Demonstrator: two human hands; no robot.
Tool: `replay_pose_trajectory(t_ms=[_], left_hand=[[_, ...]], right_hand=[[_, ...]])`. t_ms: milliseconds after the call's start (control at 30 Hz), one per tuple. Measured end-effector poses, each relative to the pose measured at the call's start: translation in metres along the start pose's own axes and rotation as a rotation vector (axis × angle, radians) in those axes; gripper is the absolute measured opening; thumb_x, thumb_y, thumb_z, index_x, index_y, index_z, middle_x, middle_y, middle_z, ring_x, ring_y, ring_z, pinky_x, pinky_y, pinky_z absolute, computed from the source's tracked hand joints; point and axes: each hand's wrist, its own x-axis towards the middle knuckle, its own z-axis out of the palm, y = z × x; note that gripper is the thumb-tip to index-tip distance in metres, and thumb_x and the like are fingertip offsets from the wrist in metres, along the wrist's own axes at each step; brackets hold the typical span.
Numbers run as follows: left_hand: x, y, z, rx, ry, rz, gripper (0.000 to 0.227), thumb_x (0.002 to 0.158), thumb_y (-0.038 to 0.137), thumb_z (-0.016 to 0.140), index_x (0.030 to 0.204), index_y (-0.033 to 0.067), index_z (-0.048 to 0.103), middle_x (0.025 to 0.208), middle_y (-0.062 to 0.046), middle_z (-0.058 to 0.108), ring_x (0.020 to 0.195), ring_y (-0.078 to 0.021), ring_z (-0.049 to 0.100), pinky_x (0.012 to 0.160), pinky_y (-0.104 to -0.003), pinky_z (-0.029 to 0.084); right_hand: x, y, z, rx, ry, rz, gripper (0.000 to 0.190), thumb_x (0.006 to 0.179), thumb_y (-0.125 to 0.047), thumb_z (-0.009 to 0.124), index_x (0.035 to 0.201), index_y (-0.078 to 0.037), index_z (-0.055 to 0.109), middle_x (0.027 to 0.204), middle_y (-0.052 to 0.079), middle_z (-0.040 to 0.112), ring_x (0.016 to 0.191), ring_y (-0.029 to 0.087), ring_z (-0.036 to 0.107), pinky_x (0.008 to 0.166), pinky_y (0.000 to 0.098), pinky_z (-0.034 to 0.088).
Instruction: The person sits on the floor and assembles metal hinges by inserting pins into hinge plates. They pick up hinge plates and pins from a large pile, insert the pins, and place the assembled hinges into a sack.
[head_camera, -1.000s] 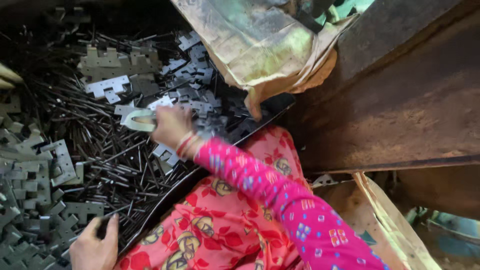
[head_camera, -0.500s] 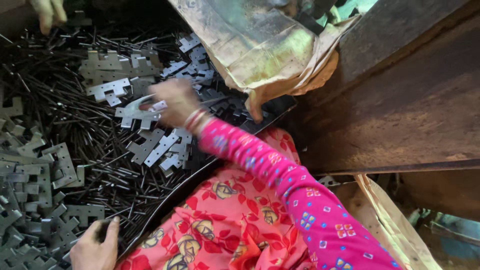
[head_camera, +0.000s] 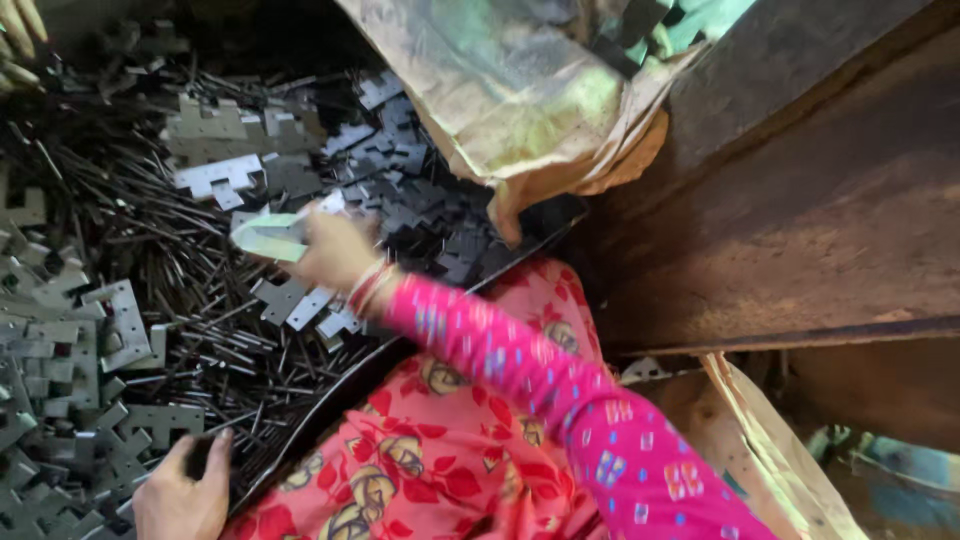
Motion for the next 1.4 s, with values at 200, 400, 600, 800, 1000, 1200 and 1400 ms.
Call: replay_pose_trajectory(t_ms=[200, 400, 600, 800, 1000, 1200, 1400], left_hand=[[-0.007, 0.007, -0.010, -0.087, -0.063, -0.058, 0.043, 0.097, 0.051, 0.066, 0.116, 0.0137, 0.075, 0.093, -0.020, 0.076, 0.093, -0.0384, 0.074, 0.087, -0.048, 0.057], [-0.003, 0.016, -0.012, -0.055, -0.083, -0.073, 0.042, 0.094, 0.049, 0.068, 0.116, 0.0148, 0.077, 0.102, -0.020, 0.077, 0.100, -0.0375, 0.074, 0.090, -0.047, 0.055], [-0.002, 0.008, -0.009, -0.036, -0.105, -0.049, 0.042, 0.095, 0.050, 0.067, 0.117, 0.0153, 0.076, 0.102, -0.021, 0.076, 0.102, -0.0393, 0.072, 0.088, -0.048, 0.056], [0.001, 0.008, -0.003, 0.008, -0.066, -0.019, 0.041, 0.095, 0.050, 0.068, 0.117, 0.0174, 0.077, 0.103, -0.021, 0.075, 0.102, -0.0410, 0.072, 0.088, -0.049, 0.056], [-0.001, 0.005, -0.001, 0.034, -0.052, -0.012, 0.041, 0.095, 0.051, 0.067, 0.115, 0.0164, 0.077, 0.097, -0.020, 0.076, 0.097, -0.0414, 0.073, 0.085, -0.050, 0.056], [-0.003, 0.017, -0.014, -0.034, -0.055, -0.015, 0.040, 0.094, 0.048, 0.068, 0.110, 0.0120, 0.076, 0.090, -0.019, 0.075, 0.091, -0.0403, 0.073, 0.080, -0.048, 0.056], [-0.014, 0.038, -0.024, -0.122, -0.006, 0.019, 0.035, 0.098, 0.040, 0.067, 0.105, 0.0069, 0.075, 0.090, -0.021, 0.073, 0.087, -0.0418, 0.071, 0.075, -0.047, 0.054]], right_hand=[[0.000, -0.021, -0.001, -0.151, 0.269, -0.425, 0.044, 0.063, -0.040, 0.076, 0.097, -0.014, 0.062, 0.087, 0.005, 0.067, 0.090, 0.029, 0.065, 0.081, 0.0508, 0.043], [0.058, 0.170, -0.013, -0.302, 0.019, -0.664, 0.043, 0.090, -0.051, 0.068, 0.106, -0.012, 0.061, 0.096, 0.009, 0.061, 0.097, 0.029, 0.058, 0.094, 0.0474, 0.042], [0.045, 0.233, 0.037, -0.174, 0.155, -0.202, 0.043, 0.091, -0.047, 0.068, 0.101, -0.007, 0.056, 0.097, 0.019, 0.062, 0.095, 0.042, 0.055, 0.083, 0.0539, 0.041], [0.030, 0.189, 0.015, -0.172, 0.191, -0.153, 0.032, 0.092, -0.041, 0.064, 0.097, -0.010, 0.056, 0.095, 0.018, 0.064, 0.094, 0.043, 0.058, 0.082, 0.0561, 0.041], [-0.014, 0.079, -0.010, -0.005, 0.154, -0.122, 0.039, 0.092, -0.046, 0.063, 0.085, -0.009, 0.054, 0.083, 0.016, 0.061, 0.084, 0.037, 0.058, 0.078, 0.0514, 0.041], [-0.033, -0.034, -0.029, 0.234, 0.202, -0.172, 0.042, 0.095, -0.049, 0.068, 0.091, -0.010, 0.055, 0.088, 0.011, 0.057, 0.083, 0.031, 0.057, 0.076, 0.0425, 0.038], [-0.032, -0.104, -0.023, 0.271, 0.295, -0.538, 0.042, 0.087, -0.045, 0.072, 0.099, -0.009, 0.054, 0.089, 0.009, 0.055, 0.087, 0.029, 0.055, 0.081, 0.0434, 0.038]])
